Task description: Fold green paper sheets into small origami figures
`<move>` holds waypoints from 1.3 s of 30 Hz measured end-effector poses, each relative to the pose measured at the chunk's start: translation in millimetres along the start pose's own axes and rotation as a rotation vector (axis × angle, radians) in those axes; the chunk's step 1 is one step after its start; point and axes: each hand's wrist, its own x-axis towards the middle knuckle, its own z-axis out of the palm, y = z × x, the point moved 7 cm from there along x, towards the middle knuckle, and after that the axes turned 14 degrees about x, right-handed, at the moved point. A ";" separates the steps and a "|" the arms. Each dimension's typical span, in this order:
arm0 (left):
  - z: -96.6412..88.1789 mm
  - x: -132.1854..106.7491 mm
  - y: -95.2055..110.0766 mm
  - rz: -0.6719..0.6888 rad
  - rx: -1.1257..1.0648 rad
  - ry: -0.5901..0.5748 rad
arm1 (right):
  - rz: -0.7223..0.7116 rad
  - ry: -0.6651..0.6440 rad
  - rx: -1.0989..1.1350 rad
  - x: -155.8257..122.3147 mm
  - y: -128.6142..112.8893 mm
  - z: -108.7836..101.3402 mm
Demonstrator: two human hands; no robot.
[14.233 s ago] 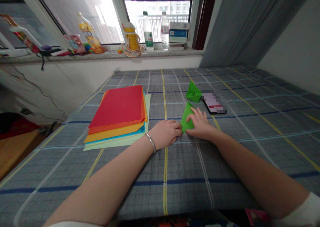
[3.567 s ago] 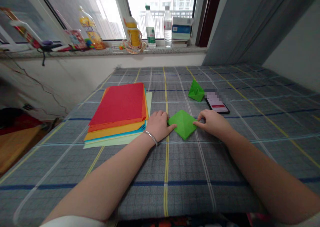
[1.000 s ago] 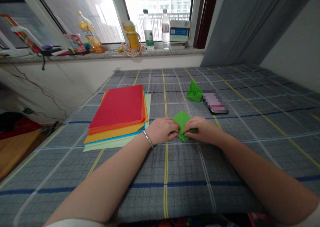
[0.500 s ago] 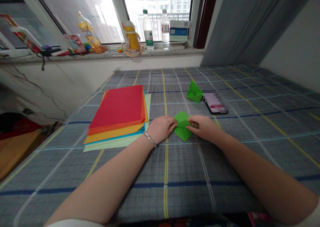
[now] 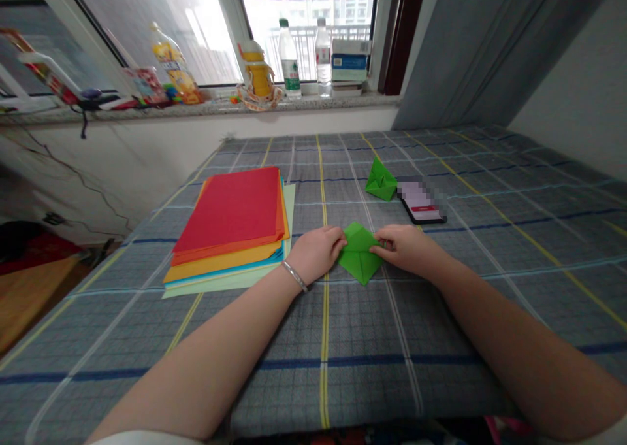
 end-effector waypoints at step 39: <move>12.0 3.2 -7.9 -0.082 -0.169 -0.102 | 0.135 -0.096 0.095 -6.4 20.1 -8.5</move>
